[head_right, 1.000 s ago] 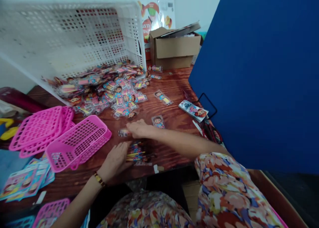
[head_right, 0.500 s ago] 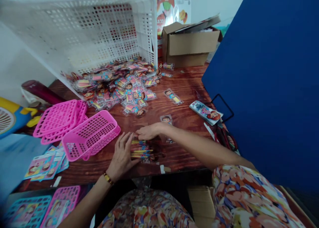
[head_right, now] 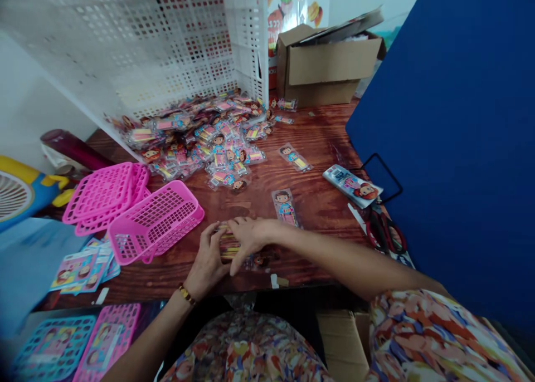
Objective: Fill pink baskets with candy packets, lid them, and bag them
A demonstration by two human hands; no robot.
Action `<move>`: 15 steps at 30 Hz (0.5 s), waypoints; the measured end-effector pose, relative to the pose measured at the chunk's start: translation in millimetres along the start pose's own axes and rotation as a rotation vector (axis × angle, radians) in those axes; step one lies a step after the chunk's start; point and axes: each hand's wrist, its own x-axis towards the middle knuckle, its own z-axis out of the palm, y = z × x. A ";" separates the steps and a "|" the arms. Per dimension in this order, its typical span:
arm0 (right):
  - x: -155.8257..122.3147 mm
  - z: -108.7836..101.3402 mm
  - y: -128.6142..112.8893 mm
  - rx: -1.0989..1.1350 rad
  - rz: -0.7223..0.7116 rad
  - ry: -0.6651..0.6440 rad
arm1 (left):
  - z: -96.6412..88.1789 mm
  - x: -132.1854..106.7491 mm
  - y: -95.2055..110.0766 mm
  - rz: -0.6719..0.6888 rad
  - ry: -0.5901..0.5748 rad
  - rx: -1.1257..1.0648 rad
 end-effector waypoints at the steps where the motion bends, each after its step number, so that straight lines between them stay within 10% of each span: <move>1: -1.3 6.3 -4.3 -0.049 0.049 0.049 | 0.5 0.7 -0.7 -0.001 0.001 -0.002; 8: -1.2 39.8 -16.7 -0.188 0.163 0.295 | -40.0 1.2 4.9 0.112 -0.169 0.004; 15: -4.8 29.2 0.7 -0.060 0.140 0.324 | -115.0 -37.5 -21.0 -0.306 0.671 0.166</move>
